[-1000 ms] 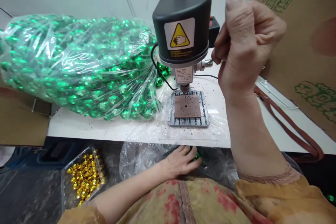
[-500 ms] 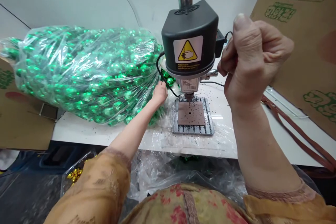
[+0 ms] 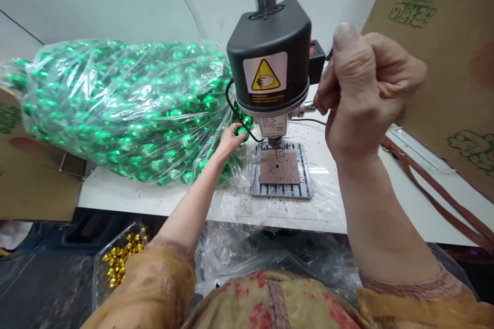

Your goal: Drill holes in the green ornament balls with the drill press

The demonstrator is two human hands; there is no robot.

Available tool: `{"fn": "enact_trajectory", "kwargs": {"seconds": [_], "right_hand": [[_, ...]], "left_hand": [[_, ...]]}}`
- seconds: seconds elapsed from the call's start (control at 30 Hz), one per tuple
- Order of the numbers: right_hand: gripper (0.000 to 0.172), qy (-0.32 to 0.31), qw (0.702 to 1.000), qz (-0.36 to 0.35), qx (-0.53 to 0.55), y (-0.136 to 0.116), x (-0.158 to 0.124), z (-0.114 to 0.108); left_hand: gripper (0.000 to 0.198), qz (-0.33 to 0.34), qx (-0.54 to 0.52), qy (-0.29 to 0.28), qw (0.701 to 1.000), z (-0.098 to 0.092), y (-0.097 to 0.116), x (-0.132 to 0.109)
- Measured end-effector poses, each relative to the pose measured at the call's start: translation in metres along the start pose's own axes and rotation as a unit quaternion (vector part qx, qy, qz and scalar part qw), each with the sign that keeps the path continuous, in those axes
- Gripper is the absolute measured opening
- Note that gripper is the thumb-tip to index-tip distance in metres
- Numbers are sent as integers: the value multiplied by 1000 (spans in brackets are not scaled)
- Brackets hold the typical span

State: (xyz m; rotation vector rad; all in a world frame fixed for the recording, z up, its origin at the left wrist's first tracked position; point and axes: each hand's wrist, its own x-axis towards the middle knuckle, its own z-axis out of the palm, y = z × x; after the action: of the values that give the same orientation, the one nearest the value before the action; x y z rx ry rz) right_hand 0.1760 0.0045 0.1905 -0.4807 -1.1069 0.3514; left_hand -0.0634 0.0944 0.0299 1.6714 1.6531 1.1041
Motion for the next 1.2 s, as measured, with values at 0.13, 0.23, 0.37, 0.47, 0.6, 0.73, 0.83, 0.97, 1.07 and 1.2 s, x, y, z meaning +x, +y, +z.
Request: {"fn": "enact_trajectory", "kwargs": {"seconds": [0.13,0.23,0.37,0.47,0.6,0.73,0.83,0.97,1.07,1.2], "right_hand": [[44,1,1000,-12,-3,1,0,0],[47,0,1000,-13,-12,3,-1,-1],[48,-3,1000,-10,-18,4,-1,-1],[49,-10,1000,-10,-16,3,-1,-1],[52,-7,1000,-10,-13,1,-1,1],[55,-2,1000,-12,-23,1,-1,2],[53,-9,999,9,-38,0,-2,2],[51,-16,998,33,-50,1,-3,1],[54,-10,998,37,-55,2,-4,1],[54,-23,997,25,-64,3,-3,1]], "left_hand": [[46,-92,-234,16,968,-14,19,-57],[57,-110,-339,-24,934,-7,29,-92],[59,-79,-325,-44,942,17,29,-108],[62,-36,-297,-41,953,33,21,-104],[68,19,-289,-89,953,43,12,-97],[70,43,-275,-113,954,51,6,-97],[71,56,-254,-115,959,55,4,-98],[69,69,-207,-114,969,56,5,-99],[63,93,-166,-119,975,55,9,-101],[58,128,-124,-117,977,57,12,-106]]}}
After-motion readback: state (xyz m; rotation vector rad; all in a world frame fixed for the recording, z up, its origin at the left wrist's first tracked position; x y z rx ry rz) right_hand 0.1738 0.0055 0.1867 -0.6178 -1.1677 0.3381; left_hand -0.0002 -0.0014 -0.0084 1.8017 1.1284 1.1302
